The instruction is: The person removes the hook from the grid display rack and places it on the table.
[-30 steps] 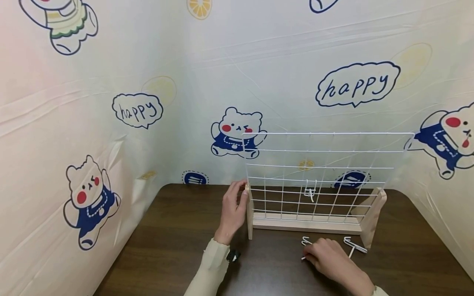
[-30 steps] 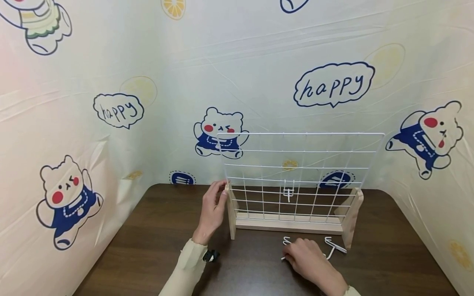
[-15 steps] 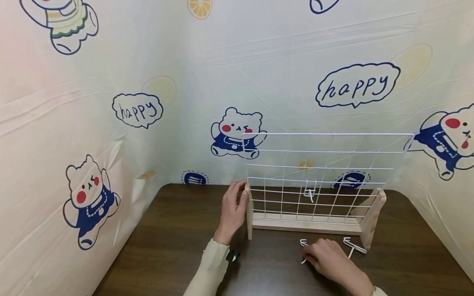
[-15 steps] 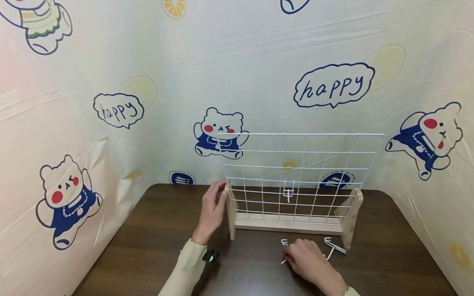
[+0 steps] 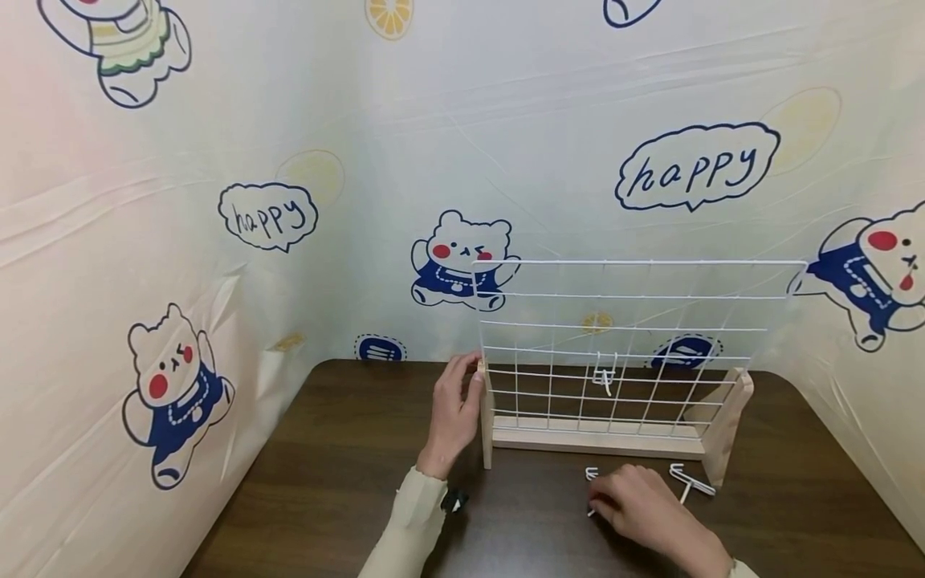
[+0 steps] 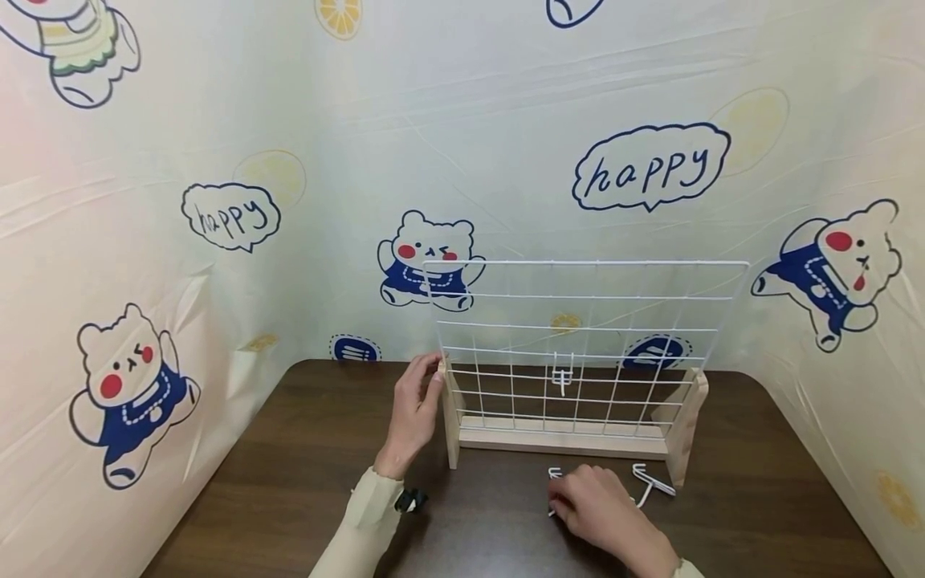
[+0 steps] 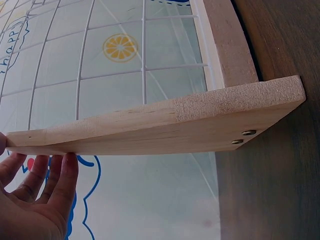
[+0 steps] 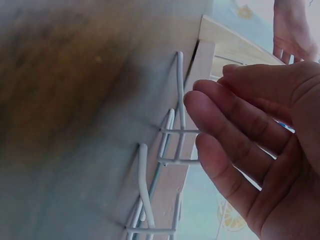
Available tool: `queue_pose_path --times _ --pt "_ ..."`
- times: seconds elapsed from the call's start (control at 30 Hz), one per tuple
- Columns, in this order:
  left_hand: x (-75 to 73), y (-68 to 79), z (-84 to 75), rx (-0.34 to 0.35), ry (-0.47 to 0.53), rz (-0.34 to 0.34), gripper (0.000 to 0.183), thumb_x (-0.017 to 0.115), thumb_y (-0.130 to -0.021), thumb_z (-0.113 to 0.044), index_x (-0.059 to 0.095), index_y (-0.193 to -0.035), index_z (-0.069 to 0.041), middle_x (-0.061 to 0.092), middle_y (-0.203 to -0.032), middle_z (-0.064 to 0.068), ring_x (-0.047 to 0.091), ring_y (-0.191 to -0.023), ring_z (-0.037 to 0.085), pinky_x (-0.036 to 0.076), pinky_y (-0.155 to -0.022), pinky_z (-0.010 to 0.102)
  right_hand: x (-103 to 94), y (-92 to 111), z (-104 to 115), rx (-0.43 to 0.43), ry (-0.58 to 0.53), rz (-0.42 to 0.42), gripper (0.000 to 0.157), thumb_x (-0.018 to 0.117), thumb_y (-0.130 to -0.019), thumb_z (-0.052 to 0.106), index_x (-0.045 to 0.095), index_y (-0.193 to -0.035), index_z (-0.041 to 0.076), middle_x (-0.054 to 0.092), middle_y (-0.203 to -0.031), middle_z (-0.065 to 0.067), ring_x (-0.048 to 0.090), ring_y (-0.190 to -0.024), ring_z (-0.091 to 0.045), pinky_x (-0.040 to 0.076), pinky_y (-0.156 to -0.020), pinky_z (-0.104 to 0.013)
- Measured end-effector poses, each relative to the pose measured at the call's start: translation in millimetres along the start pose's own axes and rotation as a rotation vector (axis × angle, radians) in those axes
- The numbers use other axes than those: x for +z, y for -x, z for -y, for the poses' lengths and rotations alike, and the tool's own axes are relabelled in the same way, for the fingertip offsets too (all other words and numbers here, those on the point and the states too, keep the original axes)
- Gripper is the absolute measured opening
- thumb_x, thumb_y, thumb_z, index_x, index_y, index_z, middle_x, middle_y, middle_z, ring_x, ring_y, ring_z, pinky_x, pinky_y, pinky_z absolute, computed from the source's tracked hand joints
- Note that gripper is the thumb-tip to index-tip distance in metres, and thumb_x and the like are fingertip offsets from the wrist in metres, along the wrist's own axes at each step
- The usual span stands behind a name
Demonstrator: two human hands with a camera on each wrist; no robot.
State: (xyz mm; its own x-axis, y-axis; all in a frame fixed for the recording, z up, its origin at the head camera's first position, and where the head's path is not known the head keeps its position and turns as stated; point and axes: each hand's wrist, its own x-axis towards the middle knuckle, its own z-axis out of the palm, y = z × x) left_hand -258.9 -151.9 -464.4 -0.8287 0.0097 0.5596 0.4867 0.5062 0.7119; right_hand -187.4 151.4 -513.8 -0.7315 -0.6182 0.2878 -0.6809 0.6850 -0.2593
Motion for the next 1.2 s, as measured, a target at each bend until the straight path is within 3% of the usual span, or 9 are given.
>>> queue_pose_path --times 0.27,0.43,0.6,1.03,1.2 --pt "0.1 0.2 -0.7 -0.007 0.004 0.001 0.032 0.050 -0.110 -0.021 0.063 -0.138 -0.011 0.067 -0.128 0.007 0.067 -0.113 0.020 0.060 -0.089 0.034 -5.3 -3 -1 -0.070 0.051 -0.203 0.022 0.087 -0.078 0.015 0.070 -0.075 0.029 0.063 -0.067 0.025 0.053 -0.061 0.010 0.042 -0.051 -0.021" --pt "0.1 0.8 -0.7 0.006 -0.001 0.000 0.032 0.051 -0.110 -0.021 0.063 -0.137 -0.011 0.067 -0.127 0.008 0.067 -0.111 0.020 0.060 -0.086 0.033 -10.3 -8 0 -0.132 0.073 -0.369 0.020 0.090 -0.071 0.012 0.076 -0.079 0.023 0.071 -0.072 0.019 0.058 -0.063 0.010 0.045 -0.054 -0.019" --pt "0.4 0.2 -0.4 0.024 -0.002 -0.009 0.032 0.051 -0.110 -0.022 0.062 -0.138 -0.011 0.067 -0.128 0.009 0.067 -0.112 0.021 0.061 -0.088 0.035 -16.7 -16 0 -0.153 0.050 -0.477 0.021 0.090 -0.069 0.008 0.078 -0.081 0.020 0.076 -0.075 0.013 0.059 -0.063 0.011 0.047 -0.056 -0.015" --pt "0.0 -0.1 -0.3 0.018 0.006 -0.002 0.032 0.050 -0.110 -0.021 0.062 -0.138 -0.012 0.067 -0.128 0.008 0.067 -0.113 0.021 0.061 -0.091 0.038 -26.8 -25 2 -0.167 -0.037 -0.584 0.027 0.088 -0.067 -0.001 0.079 -0.085 0.017 0.079 -0.080 0.007 0.066 -0.066 0.004 0.050 -0.058 -0.013" --pt "-0.4 -0.1 -0.6 0.013 0.006 0.000 0.032 0.050 -0.110 -0.020 0.062 -0.138 -0.012 0.066 -0.129 0.008 0.067 -0.114 0.021 0.061 -0.091 0.038 -31.7 -28 2 -0.159 -0.032 -0.614 0.022 0.087 -0.069 -0.001 0.080 -0.084 0.014 0.079 -0.079 0.004 0.065 -0.061 0.003 0.049 -0.056 -0.013"
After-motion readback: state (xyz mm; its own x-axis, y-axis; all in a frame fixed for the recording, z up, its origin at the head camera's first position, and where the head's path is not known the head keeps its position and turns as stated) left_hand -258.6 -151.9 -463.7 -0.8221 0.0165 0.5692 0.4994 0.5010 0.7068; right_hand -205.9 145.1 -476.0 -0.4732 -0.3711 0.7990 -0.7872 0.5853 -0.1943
